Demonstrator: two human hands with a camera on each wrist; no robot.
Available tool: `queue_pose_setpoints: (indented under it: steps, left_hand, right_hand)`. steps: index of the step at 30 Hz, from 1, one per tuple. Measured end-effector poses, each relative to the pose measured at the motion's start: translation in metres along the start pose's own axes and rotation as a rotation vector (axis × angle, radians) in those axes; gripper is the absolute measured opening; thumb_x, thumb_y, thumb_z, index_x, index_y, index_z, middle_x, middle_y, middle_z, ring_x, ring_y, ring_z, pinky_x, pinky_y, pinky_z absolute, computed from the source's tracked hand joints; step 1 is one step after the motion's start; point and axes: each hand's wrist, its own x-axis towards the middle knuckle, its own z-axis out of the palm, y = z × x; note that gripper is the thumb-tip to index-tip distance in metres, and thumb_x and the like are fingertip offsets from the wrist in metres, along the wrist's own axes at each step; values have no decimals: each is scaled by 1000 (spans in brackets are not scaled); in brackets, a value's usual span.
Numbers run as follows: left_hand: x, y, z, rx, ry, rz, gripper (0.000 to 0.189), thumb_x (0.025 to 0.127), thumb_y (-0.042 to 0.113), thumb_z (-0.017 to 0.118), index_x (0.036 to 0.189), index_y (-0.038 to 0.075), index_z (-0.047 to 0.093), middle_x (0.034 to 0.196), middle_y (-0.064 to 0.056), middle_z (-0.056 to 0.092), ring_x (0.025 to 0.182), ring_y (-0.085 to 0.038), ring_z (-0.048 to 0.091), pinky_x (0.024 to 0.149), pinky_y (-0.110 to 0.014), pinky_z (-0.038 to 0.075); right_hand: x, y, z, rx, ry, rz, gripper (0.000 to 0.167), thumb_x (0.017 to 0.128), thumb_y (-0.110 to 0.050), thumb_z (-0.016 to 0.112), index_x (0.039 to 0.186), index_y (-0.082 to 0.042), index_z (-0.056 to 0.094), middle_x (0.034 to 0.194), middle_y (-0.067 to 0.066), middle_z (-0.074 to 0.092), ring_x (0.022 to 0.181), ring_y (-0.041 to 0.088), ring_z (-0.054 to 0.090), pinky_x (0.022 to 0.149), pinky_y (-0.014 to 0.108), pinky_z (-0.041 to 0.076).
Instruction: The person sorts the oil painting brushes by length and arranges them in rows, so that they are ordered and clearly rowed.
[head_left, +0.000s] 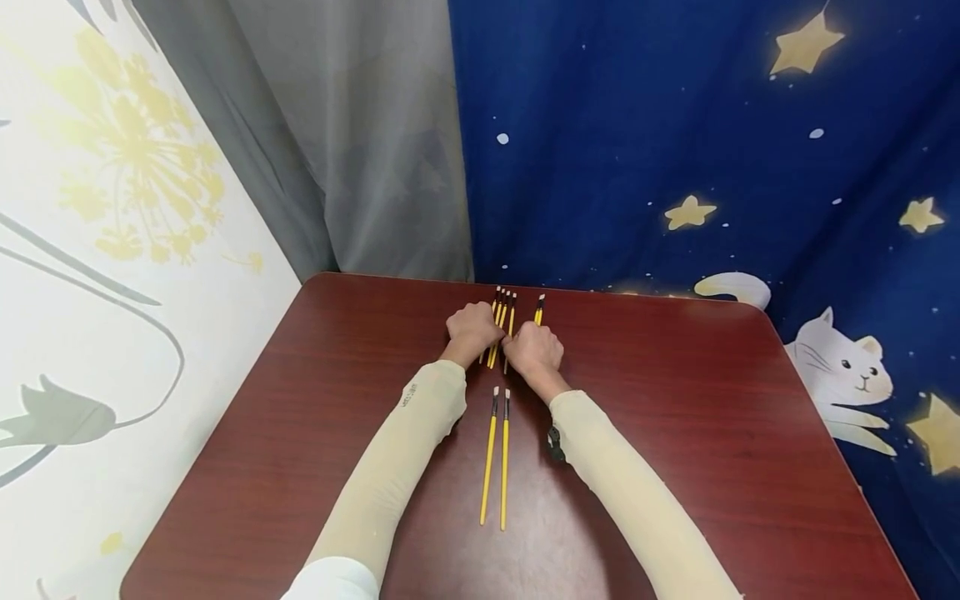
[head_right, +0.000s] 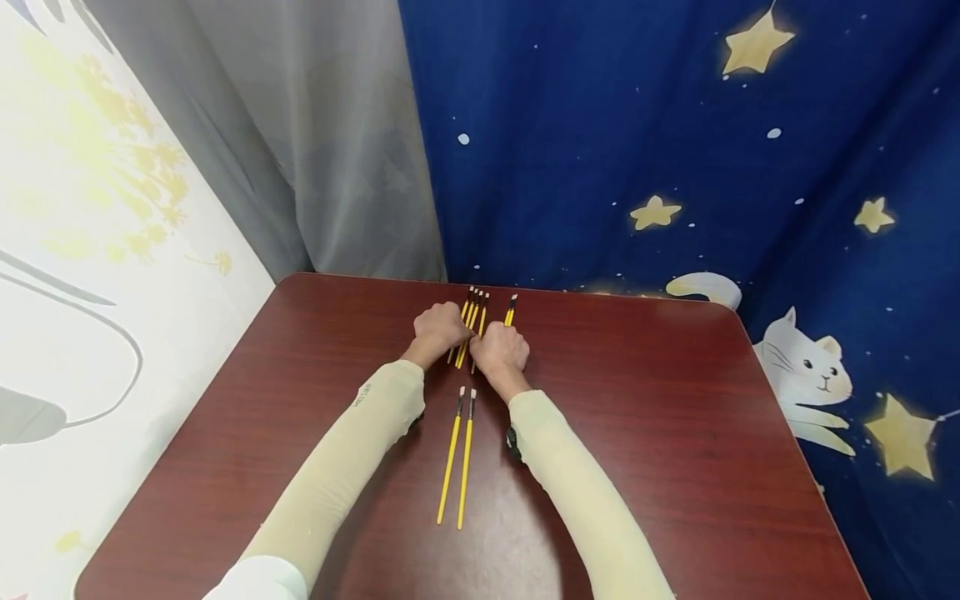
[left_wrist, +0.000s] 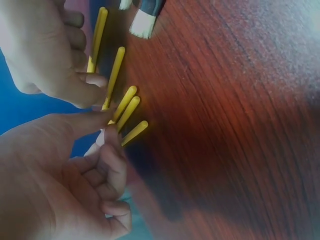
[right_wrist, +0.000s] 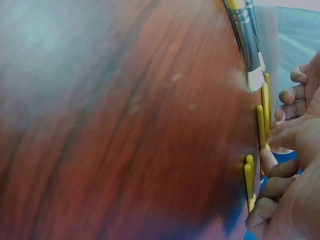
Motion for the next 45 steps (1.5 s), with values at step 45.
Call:
queue_pose_setpoints:
  steps: [45]
  left_hand:
    - [-6,47,18,-60,0,114,28,92,33,74,71,17,66,85,-5,70,77,-24,66,70,-44,57]
  right_hand:
    - [1,47,-20,62,-12,44,26,88,-27,68,63,-21,68,83,9,76,80,34,73,69,52,59]
